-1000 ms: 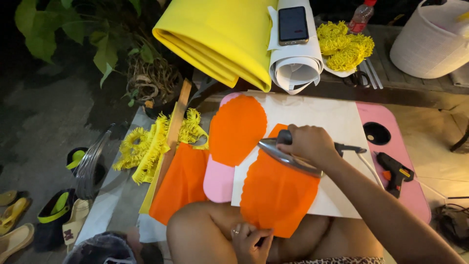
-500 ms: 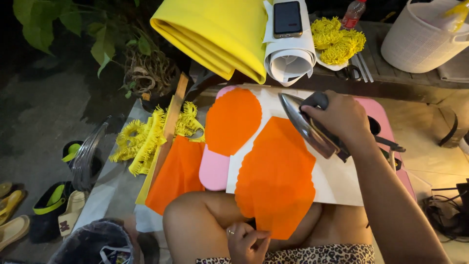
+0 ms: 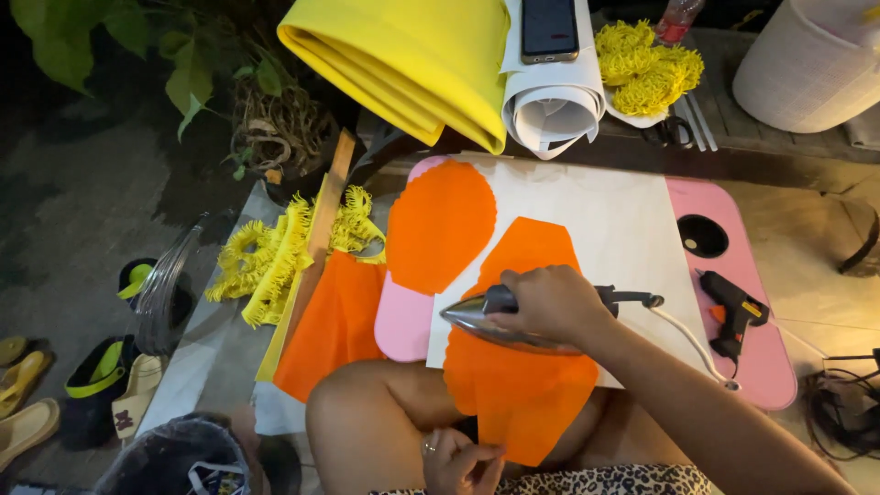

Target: Ironing orange fabric pieces on a white board using a handheld iron.

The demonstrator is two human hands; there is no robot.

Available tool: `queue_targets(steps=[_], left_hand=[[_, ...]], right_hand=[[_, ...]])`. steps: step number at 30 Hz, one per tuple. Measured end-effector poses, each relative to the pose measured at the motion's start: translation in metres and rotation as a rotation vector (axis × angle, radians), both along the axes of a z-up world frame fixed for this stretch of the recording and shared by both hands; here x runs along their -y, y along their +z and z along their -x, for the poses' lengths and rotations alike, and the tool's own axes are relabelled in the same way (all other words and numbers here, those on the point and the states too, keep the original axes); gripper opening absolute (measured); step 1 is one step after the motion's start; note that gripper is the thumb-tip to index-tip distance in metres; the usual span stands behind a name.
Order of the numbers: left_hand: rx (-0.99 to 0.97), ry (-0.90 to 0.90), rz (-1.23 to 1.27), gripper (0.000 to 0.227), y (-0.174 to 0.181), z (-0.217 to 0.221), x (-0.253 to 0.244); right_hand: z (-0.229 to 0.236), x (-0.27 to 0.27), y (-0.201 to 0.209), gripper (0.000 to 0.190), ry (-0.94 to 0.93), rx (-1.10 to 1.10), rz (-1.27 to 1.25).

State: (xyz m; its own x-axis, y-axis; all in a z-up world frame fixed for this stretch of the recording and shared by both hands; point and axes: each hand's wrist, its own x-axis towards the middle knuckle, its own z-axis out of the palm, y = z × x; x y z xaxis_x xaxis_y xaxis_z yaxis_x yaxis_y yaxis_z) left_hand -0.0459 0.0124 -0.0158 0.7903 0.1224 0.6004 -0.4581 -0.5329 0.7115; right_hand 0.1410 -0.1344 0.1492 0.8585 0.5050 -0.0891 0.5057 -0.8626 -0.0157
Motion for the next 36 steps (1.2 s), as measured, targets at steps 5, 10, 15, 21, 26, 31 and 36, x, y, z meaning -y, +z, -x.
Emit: queue_targets(steps=[5, 10, 15, 21, 26, 31, 36], left_hand=[[0.018, 0.021, 0.058, 0.012, 0.012, -0.003, 0.006], [0.039, 0.044, 0.14, 0.009, 0.016, -0.005, 0.009], [0.05, 0.0, 0.06, 0.014, 0.004, -0.003, 0.004], [-0.035, 0.033, 0.052, 0.011, 0.016, 0.0, 0.006], [-0.04, 0.079, 0.018, 0.013, 0.026, 0.002, 0.004], [-0.139, 0.207, 0.05, 0.018, 0.043, -0.009, -0.017], [-0.374, 0.106, 0.495, 0.023, 0.045, -0.024, -0.038]], right_hand=[[-0.014, 0.001, 0.003, 0.055, -0.011, 0.03, 0.023], [-0.029, 0.004, 0.003, 0.049, -0.028, 0.043, 0.027], [-0.043, 0.005, 0.006, 0.051, -0.035, 0.052, 0.052], [-0.051, 0.007, 0.006, 0.053, -0.029, 0.092, 0.068], [-0.064, 0.017, 0.007, 0.047, -0.016, 0.074, 0.036], [-0.069, 0.044, 0.022, 0.06, -0.128, 0.172, -0.053], [-0.054, 0.08, 0.05, 0.054, -0.315, 0.27, -0.27]])
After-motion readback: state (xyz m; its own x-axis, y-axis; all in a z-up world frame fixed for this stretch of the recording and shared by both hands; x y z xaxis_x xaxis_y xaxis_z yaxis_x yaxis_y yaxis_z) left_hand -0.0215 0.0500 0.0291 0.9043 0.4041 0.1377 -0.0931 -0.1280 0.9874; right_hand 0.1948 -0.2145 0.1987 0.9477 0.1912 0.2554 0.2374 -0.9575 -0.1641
